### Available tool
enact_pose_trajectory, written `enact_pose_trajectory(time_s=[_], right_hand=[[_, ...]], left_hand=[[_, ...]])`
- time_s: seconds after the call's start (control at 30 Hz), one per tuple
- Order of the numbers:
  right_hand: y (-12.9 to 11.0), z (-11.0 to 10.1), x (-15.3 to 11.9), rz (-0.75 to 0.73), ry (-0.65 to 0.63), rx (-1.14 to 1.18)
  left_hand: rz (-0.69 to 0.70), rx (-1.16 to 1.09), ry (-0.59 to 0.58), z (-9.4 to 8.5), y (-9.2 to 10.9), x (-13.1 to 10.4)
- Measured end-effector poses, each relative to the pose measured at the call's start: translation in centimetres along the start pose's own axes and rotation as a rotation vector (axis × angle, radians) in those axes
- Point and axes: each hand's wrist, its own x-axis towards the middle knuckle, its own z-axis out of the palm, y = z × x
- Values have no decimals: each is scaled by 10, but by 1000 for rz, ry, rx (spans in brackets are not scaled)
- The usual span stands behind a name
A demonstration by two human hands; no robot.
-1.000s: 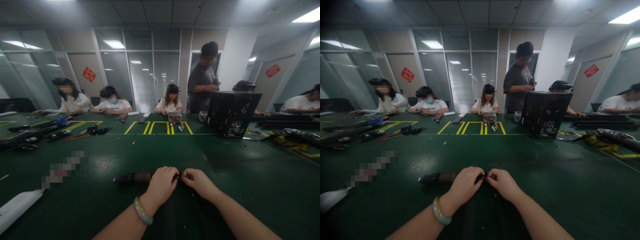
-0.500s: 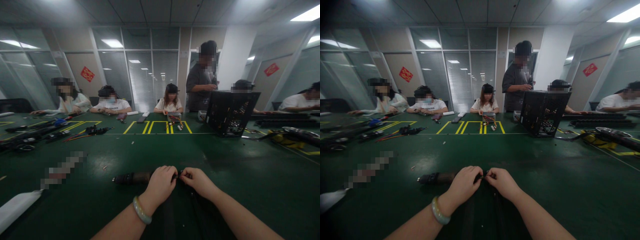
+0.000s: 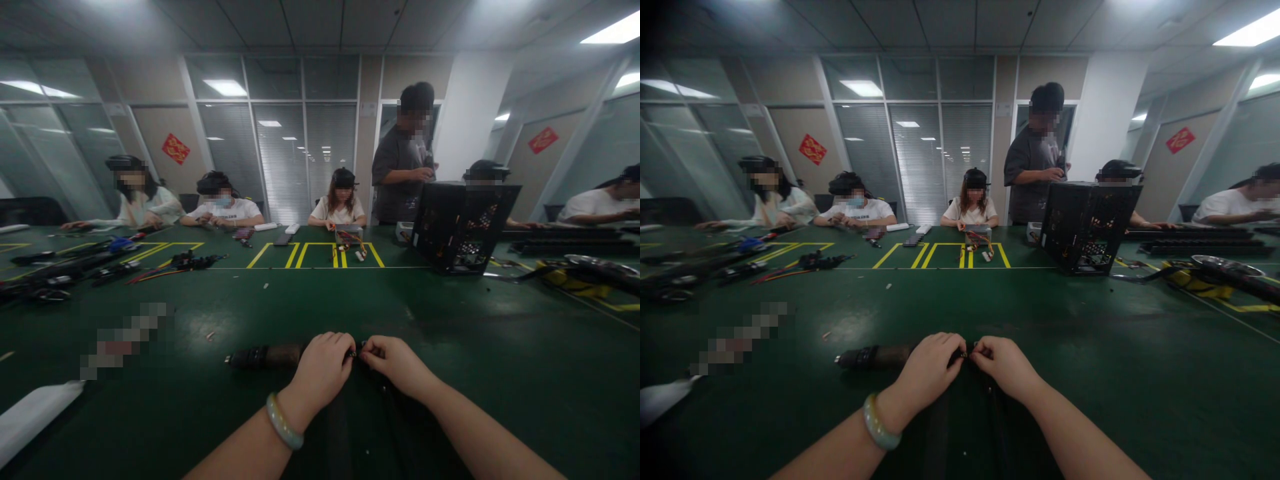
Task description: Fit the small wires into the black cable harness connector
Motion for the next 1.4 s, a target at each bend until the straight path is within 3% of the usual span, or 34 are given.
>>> enact_pose_trajectory(time_s=[1.4], right_hand=[[4, 2, 1, -16, 20, 13]], left_hand=[[43, -9, 35, 5, -4, 1]])
